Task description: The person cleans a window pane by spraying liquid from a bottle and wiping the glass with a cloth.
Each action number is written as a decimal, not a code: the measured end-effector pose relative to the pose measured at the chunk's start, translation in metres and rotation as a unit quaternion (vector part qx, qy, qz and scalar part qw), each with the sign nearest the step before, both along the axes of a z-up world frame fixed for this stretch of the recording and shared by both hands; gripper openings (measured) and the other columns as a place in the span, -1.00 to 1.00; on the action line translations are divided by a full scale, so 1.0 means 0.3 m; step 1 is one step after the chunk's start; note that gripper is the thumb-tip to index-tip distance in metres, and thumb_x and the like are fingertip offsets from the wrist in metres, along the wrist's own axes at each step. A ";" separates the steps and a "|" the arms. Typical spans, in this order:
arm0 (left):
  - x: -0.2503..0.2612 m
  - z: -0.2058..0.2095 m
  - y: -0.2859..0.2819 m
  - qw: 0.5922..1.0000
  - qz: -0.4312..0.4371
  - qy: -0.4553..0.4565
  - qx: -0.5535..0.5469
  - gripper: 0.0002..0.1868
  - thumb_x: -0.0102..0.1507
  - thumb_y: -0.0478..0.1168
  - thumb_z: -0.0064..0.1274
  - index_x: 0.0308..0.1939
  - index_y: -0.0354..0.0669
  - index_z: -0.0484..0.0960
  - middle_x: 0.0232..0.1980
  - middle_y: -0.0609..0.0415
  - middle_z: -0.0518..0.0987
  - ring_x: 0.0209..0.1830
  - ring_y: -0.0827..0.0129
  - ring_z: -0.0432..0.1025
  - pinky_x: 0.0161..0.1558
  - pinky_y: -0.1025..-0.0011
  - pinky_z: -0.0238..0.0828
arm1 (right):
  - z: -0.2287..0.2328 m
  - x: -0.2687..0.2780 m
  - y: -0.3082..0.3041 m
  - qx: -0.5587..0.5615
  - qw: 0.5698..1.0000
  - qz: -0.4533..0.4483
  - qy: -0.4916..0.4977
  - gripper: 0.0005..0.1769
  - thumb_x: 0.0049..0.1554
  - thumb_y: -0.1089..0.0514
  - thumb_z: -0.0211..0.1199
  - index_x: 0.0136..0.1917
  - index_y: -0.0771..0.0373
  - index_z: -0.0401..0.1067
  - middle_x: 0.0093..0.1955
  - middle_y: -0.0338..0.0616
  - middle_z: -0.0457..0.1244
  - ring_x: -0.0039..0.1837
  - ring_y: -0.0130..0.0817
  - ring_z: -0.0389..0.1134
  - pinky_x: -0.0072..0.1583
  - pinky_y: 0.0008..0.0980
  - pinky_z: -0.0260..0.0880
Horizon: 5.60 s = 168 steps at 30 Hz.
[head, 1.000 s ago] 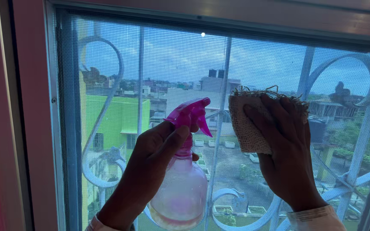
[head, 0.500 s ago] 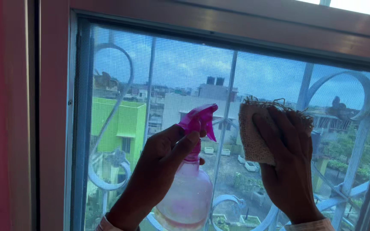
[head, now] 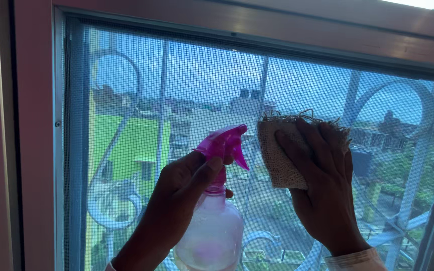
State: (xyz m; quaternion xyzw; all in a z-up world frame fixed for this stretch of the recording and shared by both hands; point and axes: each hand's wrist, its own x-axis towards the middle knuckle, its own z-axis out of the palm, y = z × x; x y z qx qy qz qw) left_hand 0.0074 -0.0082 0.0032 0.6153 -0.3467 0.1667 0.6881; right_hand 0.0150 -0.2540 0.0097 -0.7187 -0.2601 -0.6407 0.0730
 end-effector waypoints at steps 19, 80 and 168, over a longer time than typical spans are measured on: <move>-0.042 -0.009 0.043 1.000 -0.020 0.006 -0.010 -0.33 0.30 0.13 -0.01 0.32 -0.28 0.55 -0.11 0.01 0.67 -0.18 0.39 0.58 -0.08 0.32 0.60 | -0.008 -0.039 -0.023 0.018 1.000 -0.013 0.000 -0.27 0.03 0.26 0.24 0.48 0.03 0.31 0.60 -0.05 0.08 0.64 0.13 -0.03 0.59 0.20 -0.17; -0.066 -0.041 0.045 0.998 -0.036 -0.016 -0.042 -0.57 0.32 0.01 0.05 0.05 -0.29 0.65 -0.18 0.15 0.62 -0.24 0.50 0.51 -0.06 0.31 0.64 | -0.013 -0.106 -0.036 0.037 0.999 -0.006 0.005 -0.22 -0.02 0.34 0.24 0.47 0.00 0.30 0.55 -0.05 0.08 0.62 0.11 0.00 0.54 0.15 -0.08; 0.023 -0.121 -0.181 0.977 0.090 0.126 -0.147 -0.45 0.27 -0.04 -0.06 0.21 -0.35 0.58 0.00 -0.10 0.73 -0.14 0.11 0.63 -0.08 0.15 0.59 | -0.133 -0.036 -0.059 0.169 0.982 0.077 0.024 -0.34 0.06 0.22 0.39 0.44 0.03 0.41 0.68 -0.07 -0.04 0.72 0.23 -0.34 0.60 0.16 -0.39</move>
